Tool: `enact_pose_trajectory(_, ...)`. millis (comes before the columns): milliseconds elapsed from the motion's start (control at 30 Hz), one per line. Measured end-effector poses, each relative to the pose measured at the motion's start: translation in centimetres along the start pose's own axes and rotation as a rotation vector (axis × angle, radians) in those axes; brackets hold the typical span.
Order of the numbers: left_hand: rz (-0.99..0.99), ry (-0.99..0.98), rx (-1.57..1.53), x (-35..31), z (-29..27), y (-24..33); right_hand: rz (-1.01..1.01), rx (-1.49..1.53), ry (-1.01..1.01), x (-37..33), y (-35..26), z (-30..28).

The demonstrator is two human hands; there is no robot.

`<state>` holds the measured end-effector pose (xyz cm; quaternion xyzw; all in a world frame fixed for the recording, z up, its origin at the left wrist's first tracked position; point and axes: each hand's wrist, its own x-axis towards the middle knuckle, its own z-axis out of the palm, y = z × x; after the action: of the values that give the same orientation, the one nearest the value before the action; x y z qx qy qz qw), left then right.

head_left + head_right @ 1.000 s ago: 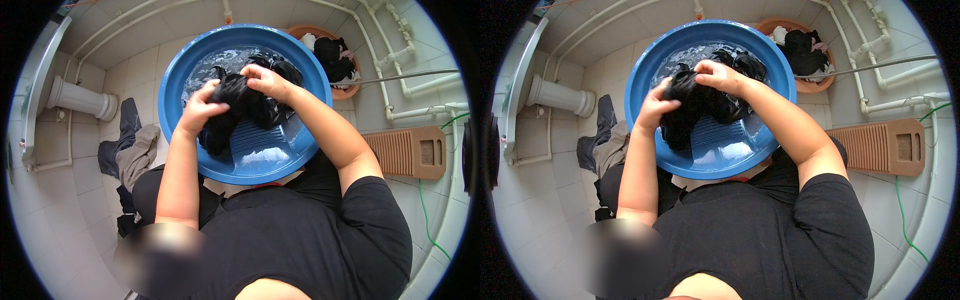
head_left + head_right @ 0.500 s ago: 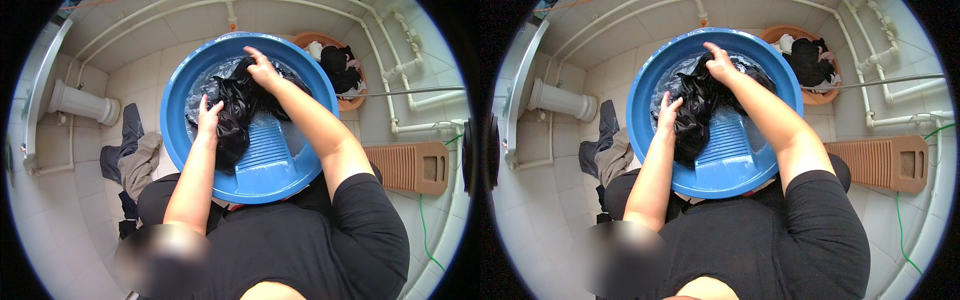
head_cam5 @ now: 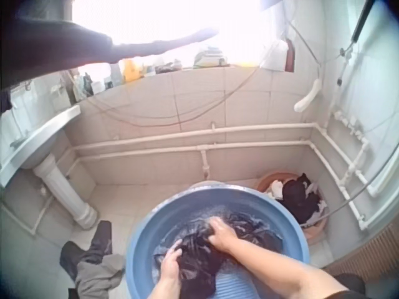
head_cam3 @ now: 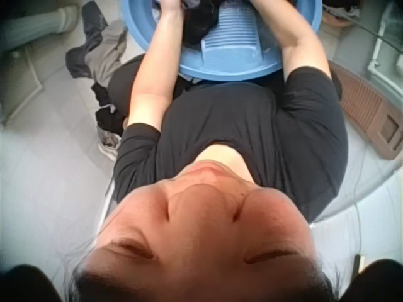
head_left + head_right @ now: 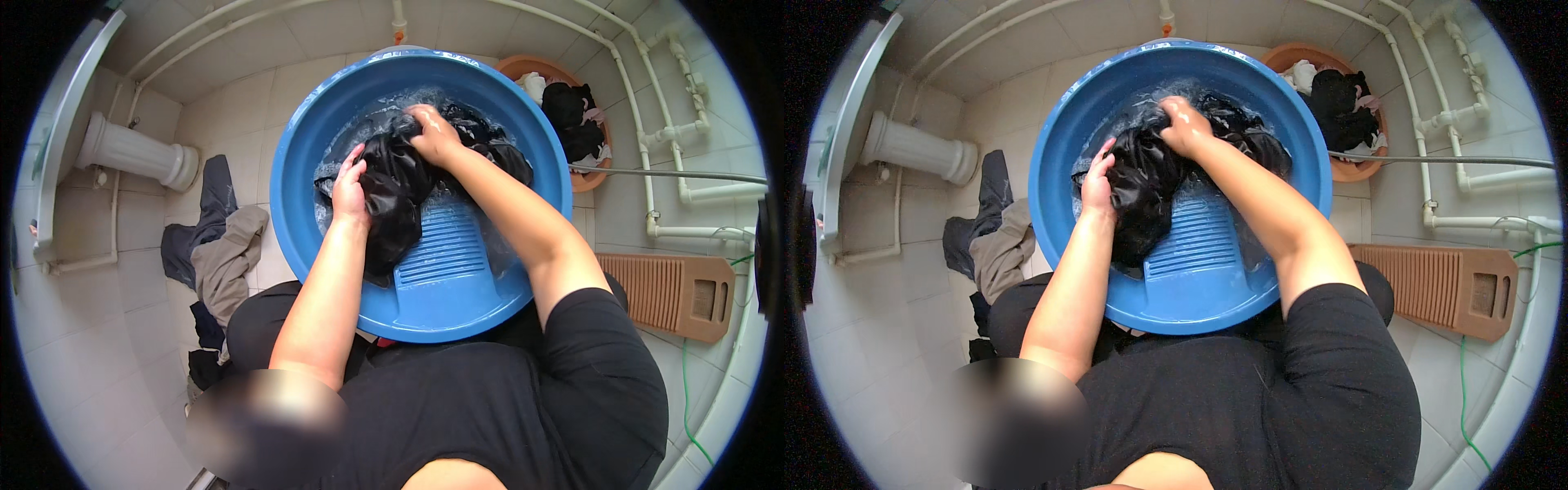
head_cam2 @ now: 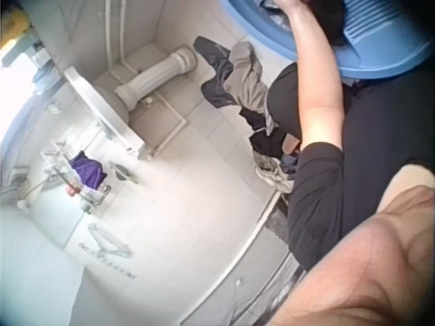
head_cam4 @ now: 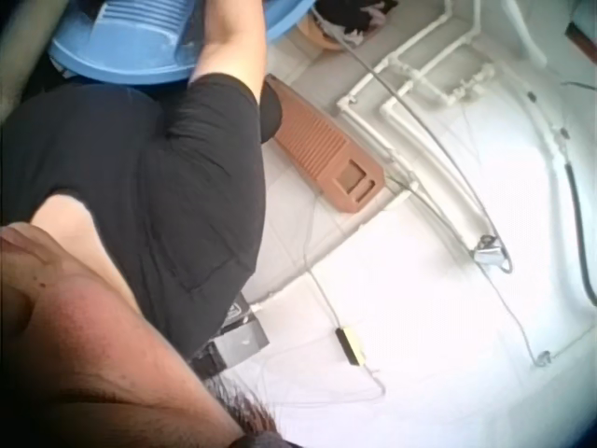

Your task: The person hand washes a black garment in a blue basin filled with soapy water. They repeatedly submerge, scrub, and wring the item, occasionally lifting it to inspect or reposition it within the basin.

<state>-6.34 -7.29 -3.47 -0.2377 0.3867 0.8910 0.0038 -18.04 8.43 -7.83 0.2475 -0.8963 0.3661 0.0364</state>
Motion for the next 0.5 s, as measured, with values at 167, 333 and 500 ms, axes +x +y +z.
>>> enact_pose_trajectory(167,-0.205,-0.007,-0.217,-3.2,3.8,2.3,-0.383,0.445,-0.210,-5.5,-11.5,-5.0)
enact_pose_trajectory(333,0.070,-0.226,0.073,-3.4,0.7,-0.2,-0.543,0.340,-0.100,-8.6,-16.3,-4.4)
enact_pose_trajectory(500,0.058,-0.109,0.009,-2.0,-0.8,-3.8,-0.181,0.167,0.253,-7.7,-13.0,-2.2)
